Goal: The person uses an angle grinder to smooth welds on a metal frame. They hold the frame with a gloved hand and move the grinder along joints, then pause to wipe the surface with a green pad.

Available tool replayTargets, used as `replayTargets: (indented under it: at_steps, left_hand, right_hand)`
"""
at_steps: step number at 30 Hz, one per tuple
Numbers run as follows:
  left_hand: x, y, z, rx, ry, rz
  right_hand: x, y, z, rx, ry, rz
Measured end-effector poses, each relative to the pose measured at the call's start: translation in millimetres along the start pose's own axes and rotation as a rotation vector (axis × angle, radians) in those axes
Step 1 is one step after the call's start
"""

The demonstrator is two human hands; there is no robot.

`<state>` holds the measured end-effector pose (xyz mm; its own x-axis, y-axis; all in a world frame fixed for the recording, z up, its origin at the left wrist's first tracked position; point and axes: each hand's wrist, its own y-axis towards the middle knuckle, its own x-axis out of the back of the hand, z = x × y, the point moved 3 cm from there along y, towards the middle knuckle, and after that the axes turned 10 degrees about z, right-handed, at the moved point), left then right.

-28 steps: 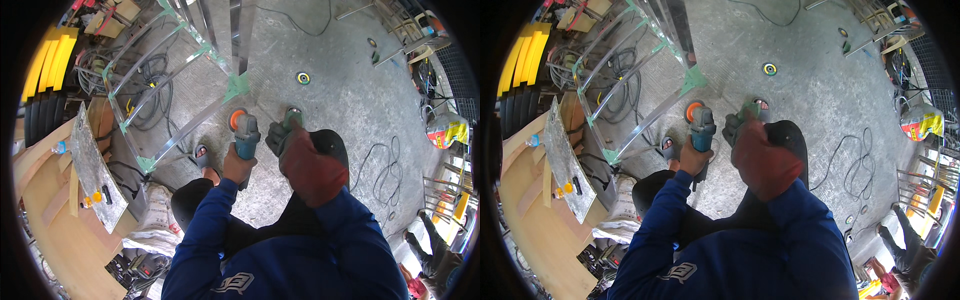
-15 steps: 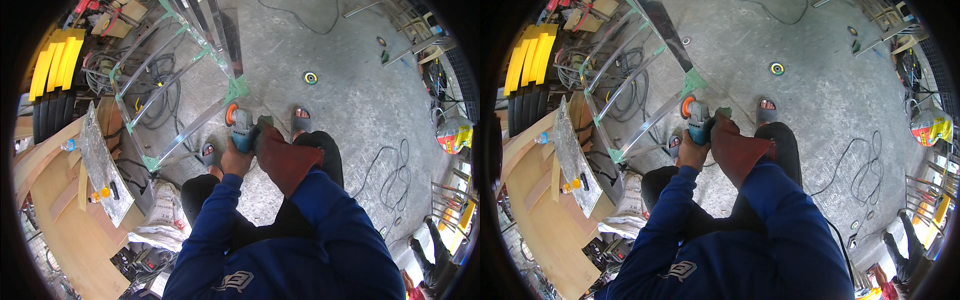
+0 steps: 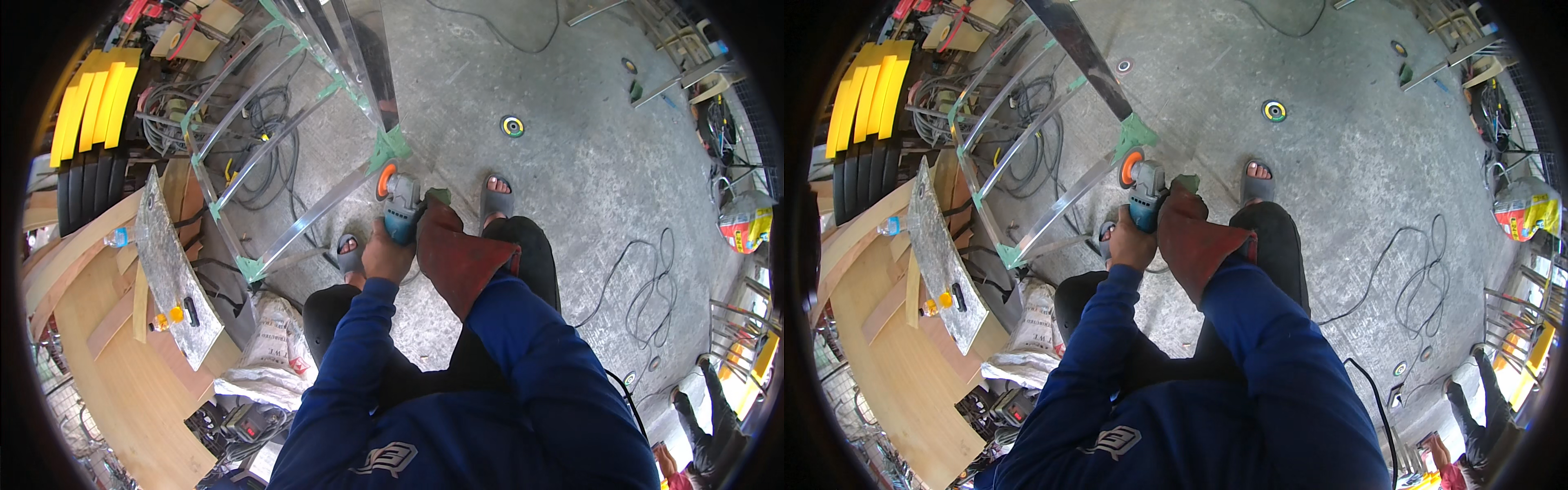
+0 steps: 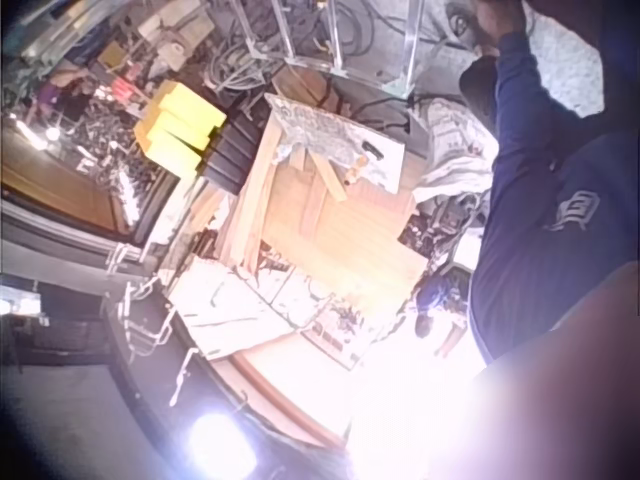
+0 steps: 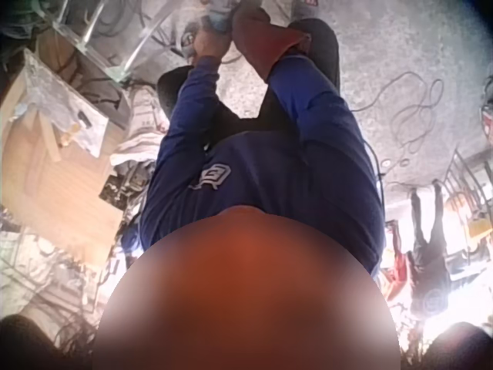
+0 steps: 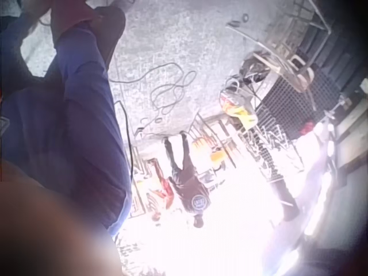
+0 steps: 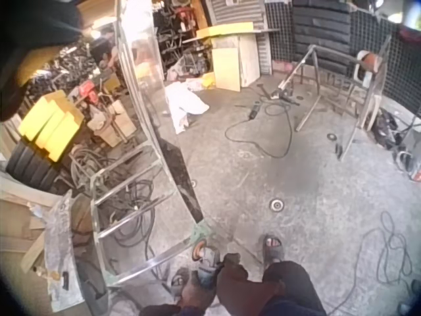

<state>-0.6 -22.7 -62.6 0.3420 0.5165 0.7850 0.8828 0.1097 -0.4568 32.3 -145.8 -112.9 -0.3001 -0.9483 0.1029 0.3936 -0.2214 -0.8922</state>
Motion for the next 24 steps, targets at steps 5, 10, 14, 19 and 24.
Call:
replayTargets:
  at_steps: [5,10,14,19,24]
  left_hand:
    - [4,0,-6,-0.005,0.049,-0.011]
    - [7,-4,-3,0.067,0.08,0.035]
    - [4,2,-5,0.022,0.041,0.043]
    - [-1,1,-2,0.082,0.059,0.045]
    - [1,2,-5,0.025,0.044,0.027]
  right_hand:
    - [1,-2,0,-0.006,0.085,-0.006]
    - [-1,-2,0,0.023,0.006,0.038]
    - [-5,-4,0,0.06,0.343,0.083]
    - [1,-14,2,0.009,0.191,0.064]
    - [-1,-18,5,0.076,0.275,0.032]
